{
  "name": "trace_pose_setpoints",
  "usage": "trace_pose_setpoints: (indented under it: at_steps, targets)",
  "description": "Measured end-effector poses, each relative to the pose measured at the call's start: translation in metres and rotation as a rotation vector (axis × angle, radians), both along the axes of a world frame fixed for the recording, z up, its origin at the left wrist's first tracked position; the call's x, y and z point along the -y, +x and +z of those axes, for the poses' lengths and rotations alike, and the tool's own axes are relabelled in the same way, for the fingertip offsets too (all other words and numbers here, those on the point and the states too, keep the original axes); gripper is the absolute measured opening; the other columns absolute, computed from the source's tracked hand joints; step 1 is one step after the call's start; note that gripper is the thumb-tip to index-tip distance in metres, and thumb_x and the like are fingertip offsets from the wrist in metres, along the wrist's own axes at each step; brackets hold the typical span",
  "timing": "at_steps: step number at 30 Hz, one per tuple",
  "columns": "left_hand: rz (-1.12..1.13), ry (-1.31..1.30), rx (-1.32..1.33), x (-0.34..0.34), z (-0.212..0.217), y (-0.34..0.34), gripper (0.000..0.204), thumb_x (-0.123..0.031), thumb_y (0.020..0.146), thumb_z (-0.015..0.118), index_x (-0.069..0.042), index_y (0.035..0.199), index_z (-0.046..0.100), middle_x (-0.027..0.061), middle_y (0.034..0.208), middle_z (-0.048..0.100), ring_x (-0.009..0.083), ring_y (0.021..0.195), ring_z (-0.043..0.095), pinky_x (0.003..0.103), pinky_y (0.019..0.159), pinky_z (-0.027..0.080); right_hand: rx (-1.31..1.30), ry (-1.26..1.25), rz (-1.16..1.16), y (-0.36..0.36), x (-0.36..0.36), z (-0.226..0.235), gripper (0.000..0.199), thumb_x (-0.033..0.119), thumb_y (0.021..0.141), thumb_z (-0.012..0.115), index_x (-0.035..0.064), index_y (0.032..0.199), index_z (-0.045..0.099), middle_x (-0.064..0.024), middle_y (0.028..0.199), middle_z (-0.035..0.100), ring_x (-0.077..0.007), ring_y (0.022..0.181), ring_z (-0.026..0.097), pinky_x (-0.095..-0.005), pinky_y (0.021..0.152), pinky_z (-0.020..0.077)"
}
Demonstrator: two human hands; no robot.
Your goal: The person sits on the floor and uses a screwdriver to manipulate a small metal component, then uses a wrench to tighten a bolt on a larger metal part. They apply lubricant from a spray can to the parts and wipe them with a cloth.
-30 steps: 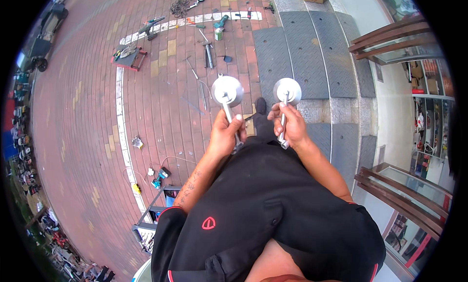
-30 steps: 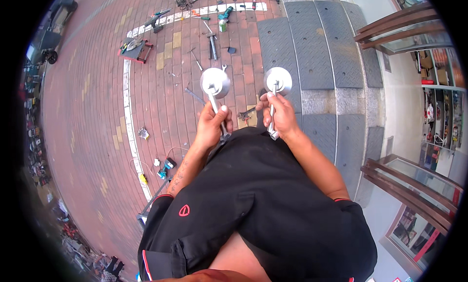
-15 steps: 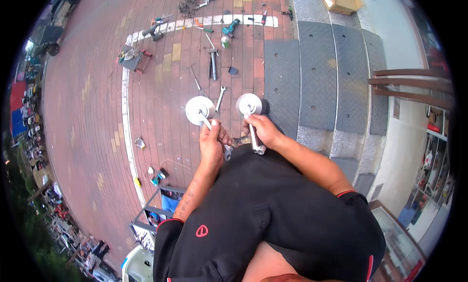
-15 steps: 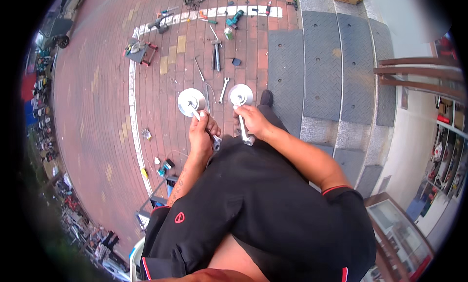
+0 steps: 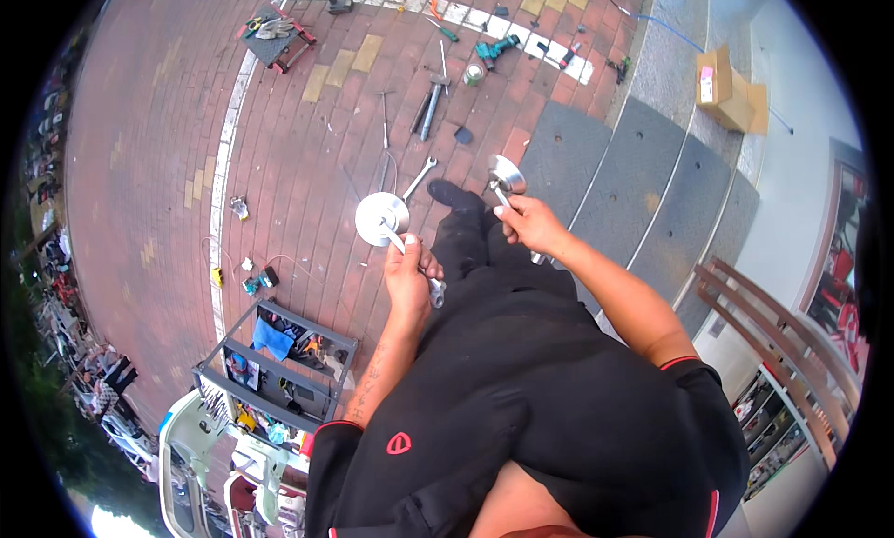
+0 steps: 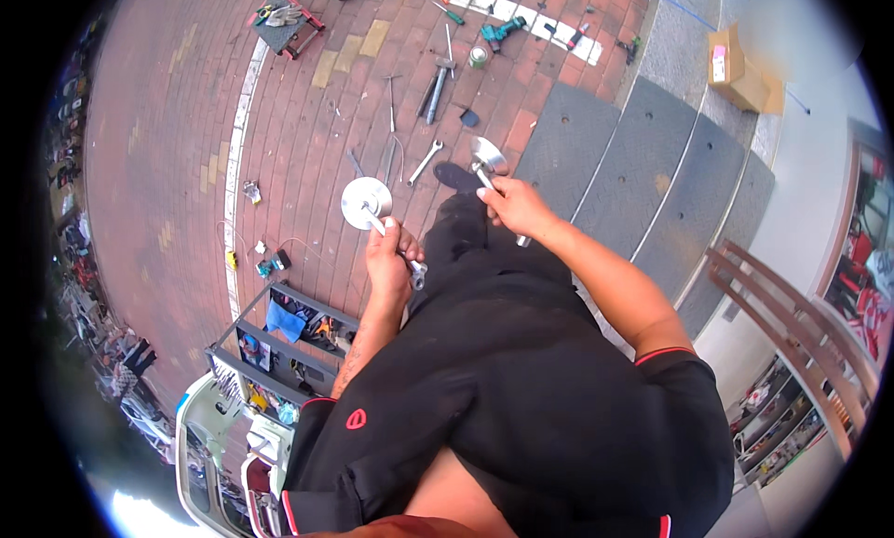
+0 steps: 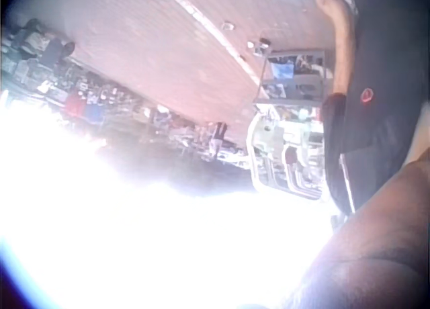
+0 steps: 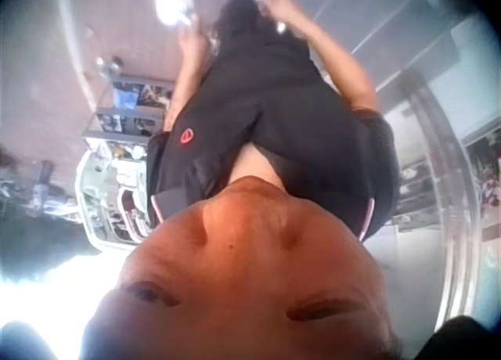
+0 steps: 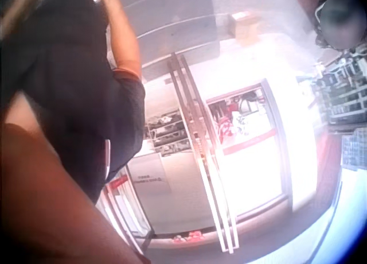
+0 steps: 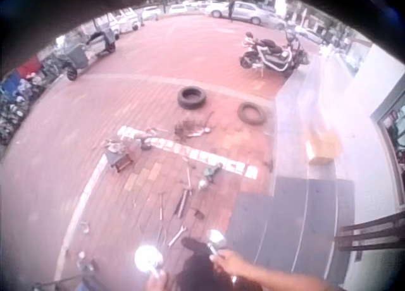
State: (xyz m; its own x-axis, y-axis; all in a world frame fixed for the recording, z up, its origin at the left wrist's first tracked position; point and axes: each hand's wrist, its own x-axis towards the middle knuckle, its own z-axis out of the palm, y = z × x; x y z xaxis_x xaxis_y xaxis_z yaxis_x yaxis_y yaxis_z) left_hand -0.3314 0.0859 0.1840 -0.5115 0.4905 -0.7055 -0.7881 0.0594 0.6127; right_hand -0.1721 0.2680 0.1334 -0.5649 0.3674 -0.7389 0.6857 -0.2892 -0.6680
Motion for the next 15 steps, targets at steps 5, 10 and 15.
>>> trace_pose_setpoints:
  at_steps: [5,10,15]
  targets:
    - [0.154,-0.004,0.011,-0.064,-0.033,-0.031,0.02,-0.026,0.103,0.049,-0.01,0.092,0.045,-0.0016,0.064,0.037,0.0109,0.053,0.041,0.03,0.051,0.042,0.117,0.805,0.401,-0.047,-0.077,-0.026,0.028,0.03,0.09,0.064,0.0021,0.087,0.065,-0.0163,0.076,0.067,-0.0319,0.074,0.067,-0.0425,0.066,0.0514]
    - [0.28,-0.067,0.051,-0.096,-0.058,-0.041,0.018,-0.025,0.103,0.048,-0.01,0.094,0.046,-0.0012,0.064,0.04,0.01,0.052,0.041,0.028,0.05,0.042,0.118,0.967,0.471,-0.086,-0.136,-0.063,0.02,0.023,0.087,0.06,0.0056,0.094,0.065,-0.0135,0.093,0.064,-0.0368,0.088,0.063,-0.0475,0.075,0.0504]
    - [0.455,-0.14,0.105,-0.128,-0.091,-0.035,0.017,-0.023,0.103,0.047,-0.009,0.095,0.047,-0.0008,0.064,0.041,0.0093,0.05,0.042,0.027,0.048,0.042,0.118,0.888,0.582,-0.117,-0.185,-0.131,0.021,0.021,0.088,0.056,0.0048,0.097,0.065,-0.0161,0.098,0.063,-0.0358,0.098,0.06,-0.0477,0.083,0.0487]
